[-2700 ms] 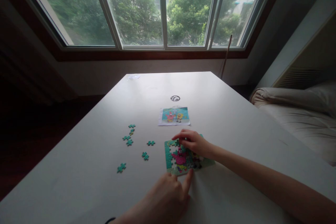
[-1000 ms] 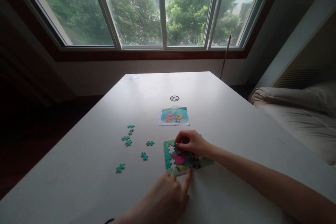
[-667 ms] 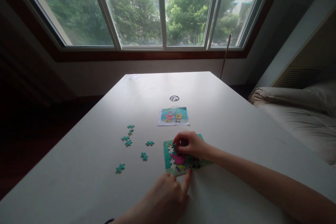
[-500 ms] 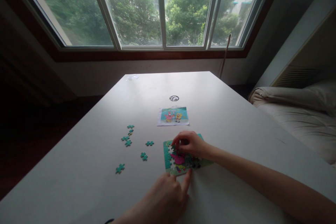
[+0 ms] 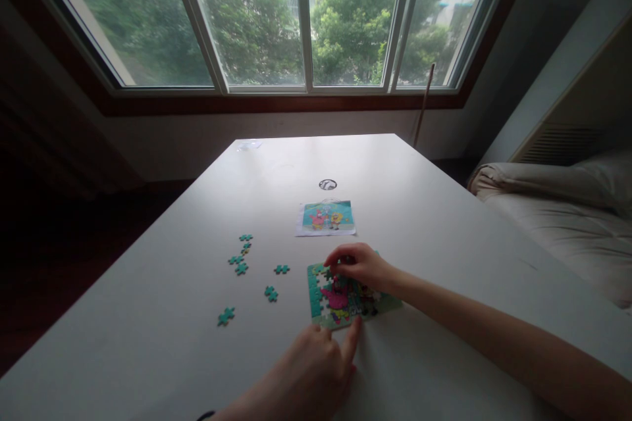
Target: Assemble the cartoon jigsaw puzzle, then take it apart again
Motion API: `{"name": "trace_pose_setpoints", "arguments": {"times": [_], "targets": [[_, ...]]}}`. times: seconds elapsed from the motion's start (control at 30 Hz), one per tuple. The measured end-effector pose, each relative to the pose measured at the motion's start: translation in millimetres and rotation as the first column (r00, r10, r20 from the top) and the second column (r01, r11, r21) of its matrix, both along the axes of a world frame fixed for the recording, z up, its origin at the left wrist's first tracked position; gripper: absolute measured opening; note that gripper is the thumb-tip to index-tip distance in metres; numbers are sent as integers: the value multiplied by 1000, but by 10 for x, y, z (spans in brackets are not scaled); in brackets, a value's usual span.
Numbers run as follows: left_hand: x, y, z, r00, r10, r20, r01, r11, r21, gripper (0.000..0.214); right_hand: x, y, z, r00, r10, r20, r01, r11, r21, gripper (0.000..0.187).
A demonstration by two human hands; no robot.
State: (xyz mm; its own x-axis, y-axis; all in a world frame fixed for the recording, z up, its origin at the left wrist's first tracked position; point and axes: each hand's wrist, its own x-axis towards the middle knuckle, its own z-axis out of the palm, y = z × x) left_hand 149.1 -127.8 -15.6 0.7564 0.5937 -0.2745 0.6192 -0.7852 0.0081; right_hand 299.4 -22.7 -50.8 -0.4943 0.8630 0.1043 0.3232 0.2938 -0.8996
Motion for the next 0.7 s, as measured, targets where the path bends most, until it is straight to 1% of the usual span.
{"name": "trace_pose_setpoints", "arguments": {"times": [0.07,0.23,0.4,0.5,0.6,0.7], "targets": [[-6,-4,-12,1000,-8,-3,8,1000,5,51,-1,-9,10,1000,0,16,0,1000,21,13],[-23,-7,-42,999,-42,5,42,999,32,51,-9,-27,-7,998,2,66,-11,991,135,18],[-15,5,-21,1000,-24,-19,24,1000,3,51,-15,-25,-61,997,17,77,-32,980,194,19],[0,11,6,999,-13,-32,12,1000,-16,51,-15,-27,-70,996,16,83,-33,979,203,18],[8,12,12,1000,-15,-26,15,1000,-22,51,-6,-28,-51,996,11,85,-27,982,184,17],[3,9,2,1000,-25,-10,25,1000,-14,50,12,-12,-22,996,-29,86,15,988,156,18]]}}
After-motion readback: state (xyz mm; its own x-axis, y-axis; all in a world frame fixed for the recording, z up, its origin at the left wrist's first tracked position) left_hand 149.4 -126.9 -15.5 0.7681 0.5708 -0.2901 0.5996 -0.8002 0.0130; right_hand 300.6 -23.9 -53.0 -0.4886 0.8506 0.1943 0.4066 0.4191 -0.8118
